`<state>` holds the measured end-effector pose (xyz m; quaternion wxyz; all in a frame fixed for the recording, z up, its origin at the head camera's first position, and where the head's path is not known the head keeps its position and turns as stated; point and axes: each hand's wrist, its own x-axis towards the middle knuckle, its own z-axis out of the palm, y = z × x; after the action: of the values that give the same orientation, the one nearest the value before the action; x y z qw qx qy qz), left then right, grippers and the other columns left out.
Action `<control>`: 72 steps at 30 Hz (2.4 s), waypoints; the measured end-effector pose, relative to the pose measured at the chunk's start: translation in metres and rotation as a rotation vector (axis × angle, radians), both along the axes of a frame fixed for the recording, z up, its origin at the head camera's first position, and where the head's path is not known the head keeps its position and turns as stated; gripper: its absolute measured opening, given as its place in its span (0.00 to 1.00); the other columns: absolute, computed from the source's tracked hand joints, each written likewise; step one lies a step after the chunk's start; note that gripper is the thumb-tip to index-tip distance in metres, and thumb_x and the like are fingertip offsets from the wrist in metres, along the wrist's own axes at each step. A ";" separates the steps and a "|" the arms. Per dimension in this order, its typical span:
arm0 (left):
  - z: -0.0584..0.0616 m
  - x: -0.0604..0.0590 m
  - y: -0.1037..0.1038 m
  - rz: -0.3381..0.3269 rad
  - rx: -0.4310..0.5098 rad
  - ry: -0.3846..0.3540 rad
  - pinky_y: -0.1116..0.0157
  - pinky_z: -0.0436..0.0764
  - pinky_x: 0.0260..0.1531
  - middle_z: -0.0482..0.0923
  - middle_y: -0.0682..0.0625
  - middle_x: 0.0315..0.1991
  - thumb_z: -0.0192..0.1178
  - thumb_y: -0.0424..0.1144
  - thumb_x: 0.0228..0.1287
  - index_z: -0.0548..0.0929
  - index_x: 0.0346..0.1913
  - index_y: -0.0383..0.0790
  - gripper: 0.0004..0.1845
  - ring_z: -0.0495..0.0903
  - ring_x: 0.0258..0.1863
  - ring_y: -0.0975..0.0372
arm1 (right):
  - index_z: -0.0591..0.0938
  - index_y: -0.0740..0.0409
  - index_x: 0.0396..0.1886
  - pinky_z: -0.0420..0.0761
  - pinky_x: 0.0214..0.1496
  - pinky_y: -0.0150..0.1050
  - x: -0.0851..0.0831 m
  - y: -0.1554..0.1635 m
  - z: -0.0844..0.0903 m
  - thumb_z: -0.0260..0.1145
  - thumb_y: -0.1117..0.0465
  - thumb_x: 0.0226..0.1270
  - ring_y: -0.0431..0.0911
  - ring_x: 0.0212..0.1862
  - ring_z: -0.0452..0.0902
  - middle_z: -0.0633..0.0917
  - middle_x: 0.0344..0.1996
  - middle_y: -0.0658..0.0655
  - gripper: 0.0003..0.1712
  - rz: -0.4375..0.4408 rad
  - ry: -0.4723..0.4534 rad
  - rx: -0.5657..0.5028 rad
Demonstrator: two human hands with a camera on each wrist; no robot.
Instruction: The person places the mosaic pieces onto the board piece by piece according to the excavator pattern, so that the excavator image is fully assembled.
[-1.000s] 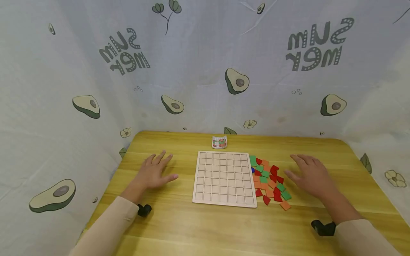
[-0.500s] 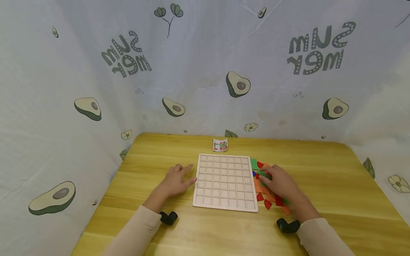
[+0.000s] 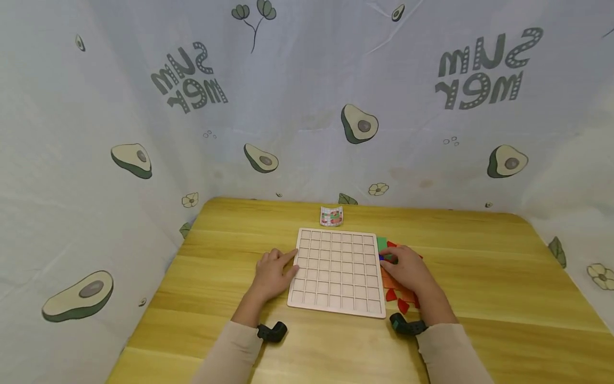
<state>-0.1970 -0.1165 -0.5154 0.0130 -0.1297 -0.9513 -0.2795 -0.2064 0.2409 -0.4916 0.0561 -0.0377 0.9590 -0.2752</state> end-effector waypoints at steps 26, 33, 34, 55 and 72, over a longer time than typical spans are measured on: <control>-0.008 0.006 0.001 -0.002 0.003 0.064 0.62 0.58 0.42 0.74 0.53 0.41 0.60 0.52 0.70 0.80 0.68 0.53 0.25 0.62 0.37 0.62 | 0.84 0.56 0.56 0.74 0.43 0.43 0.006 -0.019 -0.004 0.70 0.54 0.67 0.51 0.43 0.71 0.79 0.37 0.56 0.20 -0.027 0.063 -0.009; -0.007 0.005 0.000 0.000 -0.005 0.078 0.63 0.58 0.41 0.75 0.53 0.40 0.60 0.51 0.70 0.80 0.68 0.53 0.25 0.63 0.37 0.62 | 0.85 0.57 0.56 0.72 0.41 0.41 0.002 -0.015 -0.003 0.69 0.54 0.69 0.49 0.41 0.71 0.80 0.35 0.55 0.19 -0.003 0.089 -0.037; -0.006 0.005 0.000 0.000 -0.004 0.080 0.62 0.59 0.41 0.75 0.53 0.40 0.60 0.51 0.70 0.80 0.68 0.53 0.25 0.63 0.37 0.62 | 0.85 0.57 0.57 0.73 0.41 0.42 0.002 -0.012 -0.003 0.68 0.54 0.70 0.50 0.41 0.72 0.80 0.36 0.56 0.20 -0.006 0.098 -0.044; -0.007 0.004 -0.001 0.011 -0.005 0.098 0.63 0.59 0.40 0.76 0.53 0.39 0.60 0.51 0.70 0.81 0.67 0.53 0.24 0.64 0.36 0.62 | 0.83 0.66 0.56 0.79 0.48 0.54 0.006 0.045 -0.002 0.63 0.53 0.75 0.56 0.42 0.76 0.84 0.45 0.67 0.21 -0.147 0.035 -0.024; -0.008 0.005 -0.001 0.011 -0.003 0.102 0.63 0.59 0.40 0.77 0.53 0.39 0.60 0.50 0.70 0.81 0.67 0.53 0.24 0.64 0.36 0.62 | 0.80 0.68 0.60 0.78 0.54 0.59 0.008 0.054 0.001 0.63 0.54 0.75 0.59 0.47 0.77 0.83 0.51 0.71 0.24 -0.154 -0.058 -0.024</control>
<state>-0.1915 -0.1171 -0.5231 0.0629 -0.1383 -0.9505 -0.2712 -0.1985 0.2947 -0.4903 0.0622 0.0436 0.9537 -0.2910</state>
